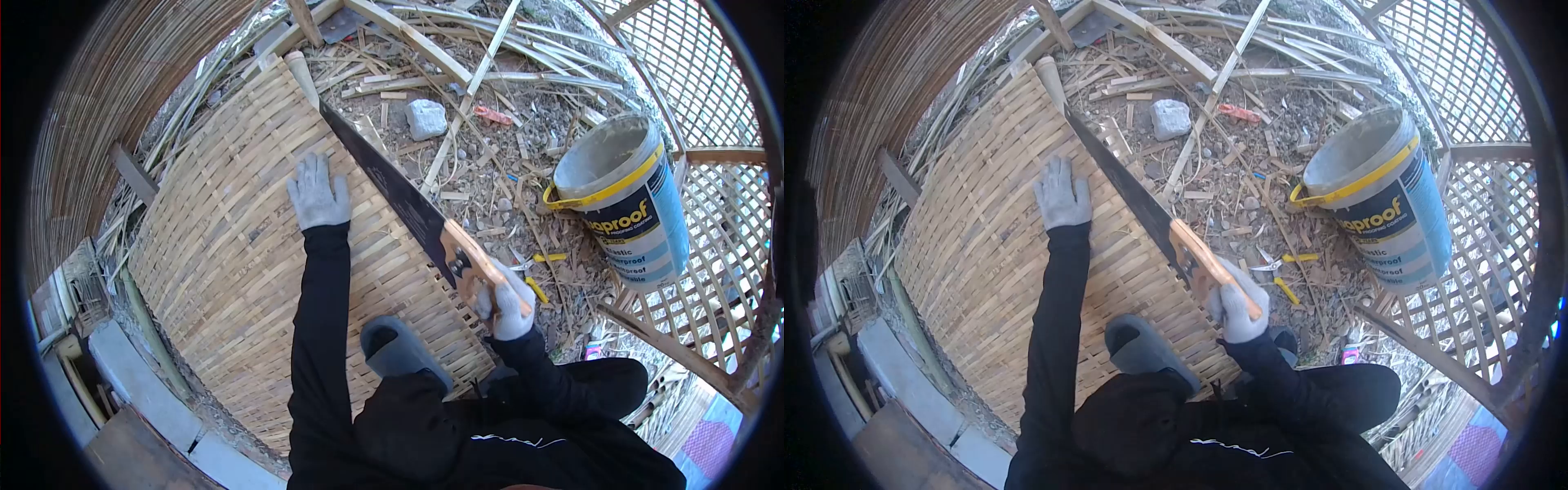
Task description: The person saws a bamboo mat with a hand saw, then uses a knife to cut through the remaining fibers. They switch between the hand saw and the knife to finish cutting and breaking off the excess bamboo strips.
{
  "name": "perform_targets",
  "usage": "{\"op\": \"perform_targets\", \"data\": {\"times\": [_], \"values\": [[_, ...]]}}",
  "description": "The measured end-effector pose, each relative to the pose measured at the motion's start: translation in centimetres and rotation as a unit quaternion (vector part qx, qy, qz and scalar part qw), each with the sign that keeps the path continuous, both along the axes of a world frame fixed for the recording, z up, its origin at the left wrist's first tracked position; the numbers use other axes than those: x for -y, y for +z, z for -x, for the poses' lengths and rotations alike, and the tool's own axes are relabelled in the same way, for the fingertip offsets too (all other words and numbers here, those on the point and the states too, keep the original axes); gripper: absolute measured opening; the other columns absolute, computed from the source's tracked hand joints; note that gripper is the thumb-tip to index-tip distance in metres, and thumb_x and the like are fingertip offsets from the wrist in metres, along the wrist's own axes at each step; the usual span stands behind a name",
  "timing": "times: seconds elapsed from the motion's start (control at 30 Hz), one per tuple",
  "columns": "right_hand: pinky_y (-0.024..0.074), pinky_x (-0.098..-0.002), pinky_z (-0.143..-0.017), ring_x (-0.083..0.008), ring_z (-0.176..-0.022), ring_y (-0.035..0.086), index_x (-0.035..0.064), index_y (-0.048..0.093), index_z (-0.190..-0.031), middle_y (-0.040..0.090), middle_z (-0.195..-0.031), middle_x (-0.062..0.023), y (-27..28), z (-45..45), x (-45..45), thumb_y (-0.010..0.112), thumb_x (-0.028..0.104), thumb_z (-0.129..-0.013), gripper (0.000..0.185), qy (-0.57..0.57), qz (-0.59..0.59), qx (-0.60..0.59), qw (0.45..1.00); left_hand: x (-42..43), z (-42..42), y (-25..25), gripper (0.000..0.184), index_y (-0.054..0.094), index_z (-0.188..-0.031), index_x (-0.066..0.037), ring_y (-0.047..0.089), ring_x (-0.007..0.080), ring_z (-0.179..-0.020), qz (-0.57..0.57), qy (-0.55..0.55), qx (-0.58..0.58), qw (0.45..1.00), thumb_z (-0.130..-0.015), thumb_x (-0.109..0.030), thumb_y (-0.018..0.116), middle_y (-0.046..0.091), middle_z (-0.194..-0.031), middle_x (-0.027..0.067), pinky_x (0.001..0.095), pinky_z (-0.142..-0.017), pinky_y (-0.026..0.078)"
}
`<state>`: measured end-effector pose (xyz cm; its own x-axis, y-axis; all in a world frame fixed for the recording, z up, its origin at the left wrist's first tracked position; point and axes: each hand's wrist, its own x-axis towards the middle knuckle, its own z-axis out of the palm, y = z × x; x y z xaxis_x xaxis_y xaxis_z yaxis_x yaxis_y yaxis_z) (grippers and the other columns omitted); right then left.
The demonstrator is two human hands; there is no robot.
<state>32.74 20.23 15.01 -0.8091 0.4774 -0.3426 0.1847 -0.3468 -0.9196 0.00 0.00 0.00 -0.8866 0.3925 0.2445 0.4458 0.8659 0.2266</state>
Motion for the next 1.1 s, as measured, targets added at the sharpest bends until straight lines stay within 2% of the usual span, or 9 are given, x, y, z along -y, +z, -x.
{"op": "perform_targets", "data": {"times": [0.17, 0.5, 0.57, 0.67, 0.77, 0.9, 1.0, 1.03, 1.1], "values": [[0.0535, -0.0272, -0.079, -0.0093, -0.089, 0.067, -0.0086, 0.065, -0.146, 0.078, -0.104, -0.0092, 0.4, 6.0, -0.6, 0.058, 0.031, -0.111, 0.053, 0.040, -0.143, 0.041, 0.988, -2.7, -1.6, 0.2, 0.056, 0.063, -0.154, -0.007, 0.049, 0.0377, -0.155, -0.058, -0.003, 0.000, 0.998, -0.105, -0.034, 0.063, 0.056, -0.166, 0.0168, 0.0613, -0.130, 0.028], [0.0490, -0.0247, -0.069, -0.0075, -0.074, 0.062, -0.0098, 0.066, -0.145, 0.077, -0.096, -0.0072, -0.1, 0.3, -1.2, 0.058, 0.031, -0.110, 0.054, -0.005, -0.074, 0.006, 0.997, -1.5, -1.3, -0.4, 0.057, 0.063, -0.154, -0.007, 0.050, 0.0358, -0.155, -0.032, 0.011, -0.032, 0.999, -0.103, -0.031, 0.066, 0.058, -0.164, 0.0153, 0.0595, -0.130, 0.031], [0.0488, -0.0253, -0.067, -0.0065, -0.073, 0.062, -0.0090, 0.065, -0.146, 0.072, -0.087, -0.0035, -0.1, 3.3, -1.0, 0.058, 0.028, -0.111, 0.052, -0.006, 0.035, -0.014, 0.999, -1.5, -1.5, -0.3, 0.057, 0.063, -0.154, -0.006, 0.049, 0.0355, -0.156, -0.044, 0.010, -0.029, 0.999, -0.103, -0.031, 0.066, 0.058, -0.165, 0.0151, 0.0600, -0.130, 0.031], [0.0515, -0.0269, -0.070, -0.0075, -0.077, 0.065, -0.0055, 0.064, -0.149, 0.073, -0.090, -0.0042, -0.2, 5.8, -1.4, 0.059, 0.029, -0.112, 0.050, 0.052, -0.094, 0.017, 0.994, -1.9, -1.3, 0.4, 0.047, 0.070, -0.142, -0.005, 0.060, 0.0366, -0.142, -0.030, 0.003, -0.096, 0.995, -0.101, -0.028, 0.069, 0.067, -0.152, 0.0167, 0.0577, -0.121, 0.040], [0.0549, -0.0285, -0.076, -0.0101, -0.083, 0.068, -0.0041, 0.064, -0.149, 0.078, -0.098, -0.0083, -0.9, 5.3, -0.8, 0.063, 0.027, -0.110, 0.049, 0.059, -0.151, -0.012, 0.987, -2.0, 0.6, 1.7, 0.031, 0.074, -0.126, -0.005, 0.069, 0.0371, -0.121, -0.171, -0.025, -0.034, 0.984, -0.100, -0.023, 0.070, 0.075, -0.132, 0.0165, 0.0539, -0.108, 0.048], [0.0571, -0.0311, -0.082, -0.0131, -0.089, 0.072, -0.0041, 0.064, -0.148, 0.079, -0.104, -0.0126, -0.8, 5.3, 0.0, 0.066, 0.025, -0.108, 0.049, 0.062, -0.210, -0.037, 0.975, -8.6, 7.2, 8.4, 0.014, 0.074, -0.105, -0.003, 0.071, 0.0395, -0.102, -0.222, -0.258, -0.086, 0.936, -0.101, -0.016, 0.067, 0.077, -0.111, 0.0184, 0.0522, -0.096, 0.053], [0.0571, -0.0321, -0.082, -0.0144, -0.090, 0.072, -0.0027, 0.064, -0.149, 0.079, -0.106, -0.0139, -0.1, 5.5, -0.1, 0.067, 0.027, -0.109, 0.049, 0.071, -0.184, -0.011, 0.980, -13.4, 12.4, 8.0, 0.048, 0.078, -0.119, -0.006, 0.071, 0.0419, -0.122, 0.069, -0.277, 0.224, 0.932, -0.109, -0.039, 0.046, 0.077, -0.127, 0.0214, 0.0536, -0.105, 0.054], [0.0571, -0.0323, -0.083, -0.0148, -0.091, 0.073, -0.0025, 0.064, -0.149, 0.080, -0.107, -0.0146, 0.3, 5.5, -0.2, 0.067, 0.027, -0.109, 0.049, 0.075, -0.159, 0.008, 0.984, -15.5, 13.3, 7.8, 0.050, 0.079, -0.125, -0.007, 0.070, 0.0403, -0.126, 0.271, -0.276, 0.262, 0.884, -0.104, -0.044, 0.052, 0.077, -0.129, 0.0196, 0.0493, -0.108, 0.054], [0.0575, -0.0328, -0.085, -0.0154, -0.092, 0.074, -0.0023, 0.064, -0.149, 0.079, -0.106, -0.0144, 0.7, 5.5, -0.2, 0.066, 0.028, -0.109, 0.050, 0.066, -0.160, 0.002, 0.985, -17.1, 16.0, 2.4, 0.050, 0.081, -0.126, -0.012, 0.071, 0.0383, -0.125, 0.383, -0.265, 0.255, 0.847, -0.100, -0.047, 0.056, 0.077, -0.133, 0.0171, 0.0486, -0.109, 0.054]]}}
